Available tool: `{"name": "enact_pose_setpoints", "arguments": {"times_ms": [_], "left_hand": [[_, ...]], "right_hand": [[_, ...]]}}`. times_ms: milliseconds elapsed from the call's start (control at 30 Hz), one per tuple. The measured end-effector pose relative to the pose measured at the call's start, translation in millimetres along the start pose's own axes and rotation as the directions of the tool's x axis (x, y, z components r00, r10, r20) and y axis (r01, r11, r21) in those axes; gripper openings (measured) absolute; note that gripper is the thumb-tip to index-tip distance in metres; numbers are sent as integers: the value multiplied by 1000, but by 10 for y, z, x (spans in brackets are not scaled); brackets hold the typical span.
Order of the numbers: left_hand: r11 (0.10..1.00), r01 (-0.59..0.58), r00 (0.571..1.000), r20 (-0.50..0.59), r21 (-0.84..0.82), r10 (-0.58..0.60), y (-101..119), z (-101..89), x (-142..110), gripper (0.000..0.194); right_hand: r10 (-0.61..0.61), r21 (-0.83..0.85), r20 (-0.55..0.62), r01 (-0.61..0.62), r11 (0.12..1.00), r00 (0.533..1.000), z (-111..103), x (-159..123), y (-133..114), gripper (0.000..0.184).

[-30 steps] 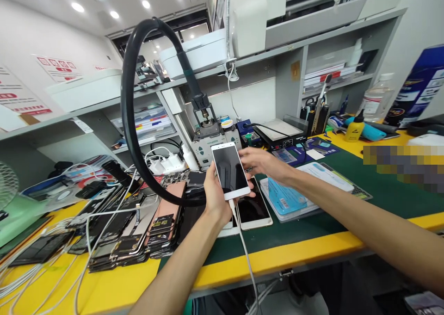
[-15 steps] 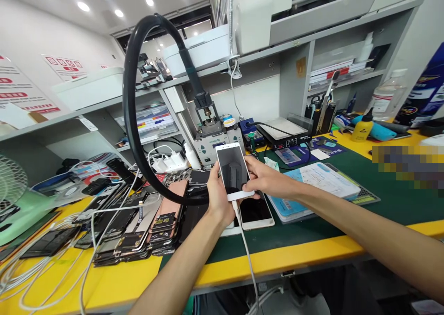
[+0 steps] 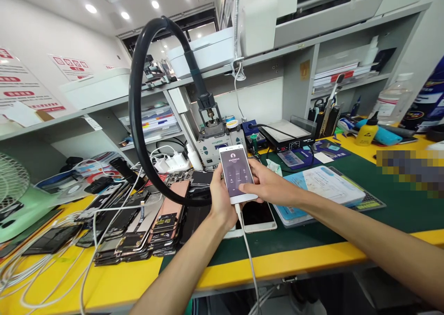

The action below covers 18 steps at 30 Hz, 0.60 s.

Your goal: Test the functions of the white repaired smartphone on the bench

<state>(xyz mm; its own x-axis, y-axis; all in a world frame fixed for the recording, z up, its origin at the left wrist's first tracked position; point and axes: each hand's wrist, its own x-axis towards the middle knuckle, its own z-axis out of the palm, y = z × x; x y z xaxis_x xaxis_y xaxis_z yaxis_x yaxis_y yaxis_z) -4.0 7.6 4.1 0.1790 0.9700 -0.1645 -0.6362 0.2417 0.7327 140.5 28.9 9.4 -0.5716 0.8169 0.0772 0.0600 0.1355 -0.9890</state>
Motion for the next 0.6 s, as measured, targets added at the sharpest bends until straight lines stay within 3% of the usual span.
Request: {"name": "enact_pose_setpoints", "arguments": {"times_ms": [233,600], "left_hand": [[1000,1,999,43,-8,0,-7,0,1,57],[1000,-6,999,44,6,6,-3,-11,8,59]], "right_hand": [[-27,101,6,26,995,1000,3,-17,-29,44],[-20,85,55,15,996,998,-43,-41,-52,57]]}}
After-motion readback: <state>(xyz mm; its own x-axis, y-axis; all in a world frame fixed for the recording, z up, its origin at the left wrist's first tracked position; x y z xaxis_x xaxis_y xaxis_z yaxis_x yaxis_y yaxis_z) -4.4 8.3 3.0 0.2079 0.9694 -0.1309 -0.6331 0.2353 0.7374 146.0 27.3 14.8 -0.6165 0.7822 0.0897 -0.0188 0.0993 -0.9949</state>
